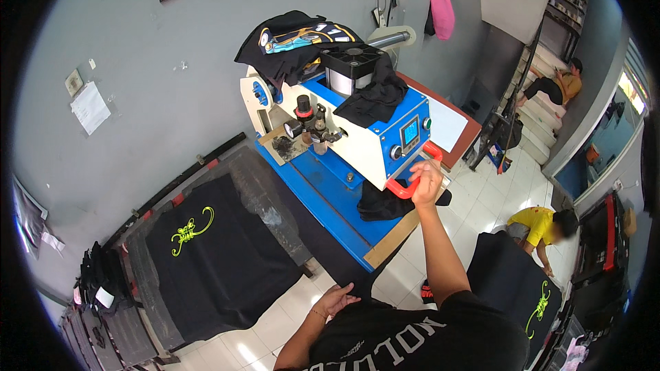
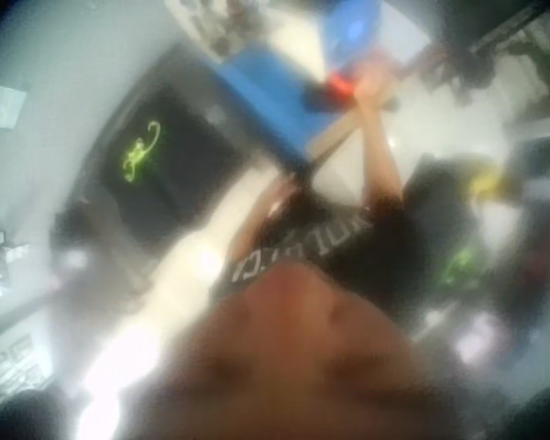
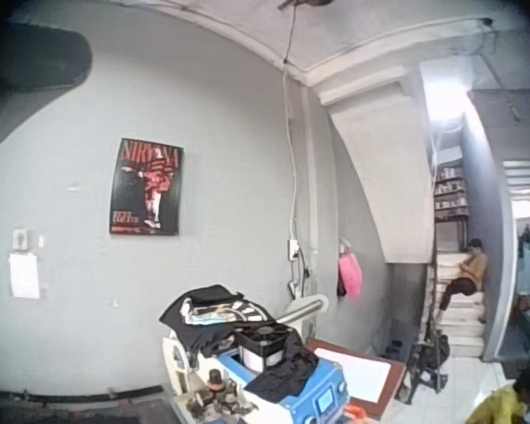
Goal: The person places black garment pieces onto a heat press, covers them with paper, and operates the press; they also fold and organize the garments across a workspace.
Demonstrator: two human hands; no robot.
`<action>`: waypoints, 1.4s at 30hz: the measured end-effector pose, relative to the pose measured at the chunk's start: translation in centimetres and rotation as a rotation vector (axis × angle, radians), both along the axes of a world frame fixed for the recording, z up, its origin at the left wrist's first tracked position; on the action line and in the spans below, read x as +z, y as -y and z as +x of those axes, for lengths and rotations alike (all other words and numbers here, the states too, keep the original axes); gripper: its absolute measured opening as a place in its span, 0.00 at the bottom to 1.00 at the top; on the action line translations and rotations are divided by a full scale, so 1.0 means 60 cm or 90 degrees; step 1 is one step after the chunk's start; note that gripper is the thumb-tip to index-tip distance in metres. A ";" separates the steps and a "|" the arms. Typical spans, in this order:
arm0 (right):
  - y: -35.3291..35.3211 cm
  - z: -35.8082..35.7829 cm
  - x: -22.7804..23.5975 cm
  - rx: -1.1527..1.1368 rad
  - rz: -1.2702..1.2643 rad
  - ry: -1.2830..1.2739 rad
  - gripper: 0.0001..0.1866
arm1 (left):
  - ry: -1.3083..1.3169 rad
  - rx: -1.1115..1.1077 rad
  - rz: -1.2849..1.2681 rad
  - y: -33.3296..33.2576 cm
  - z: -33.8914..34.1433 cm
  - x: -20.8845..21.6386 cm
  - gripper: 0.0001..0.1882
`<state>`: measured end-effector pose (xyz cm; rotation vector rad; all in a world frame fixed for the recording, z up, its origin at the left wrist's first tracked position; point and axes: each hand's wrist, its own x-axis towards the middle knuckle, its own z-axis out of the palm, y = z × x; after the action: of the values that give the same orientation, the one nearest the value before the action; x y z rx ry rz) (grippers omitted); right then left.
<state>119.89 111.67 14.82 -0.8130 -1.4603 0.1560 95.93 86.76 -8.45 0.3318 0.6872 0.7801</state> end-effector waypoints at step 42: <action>-0.122 0.076 0.014 0.030 0.087 0.139 0.22 | -0.314 0.047 -0.077 0.018 -0.017 0.029 0.28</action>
<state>124.44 118.99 15.65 -0.7007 -1.6778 0.0020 94.89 85.67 -6.72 0.3939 1.2105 0.7279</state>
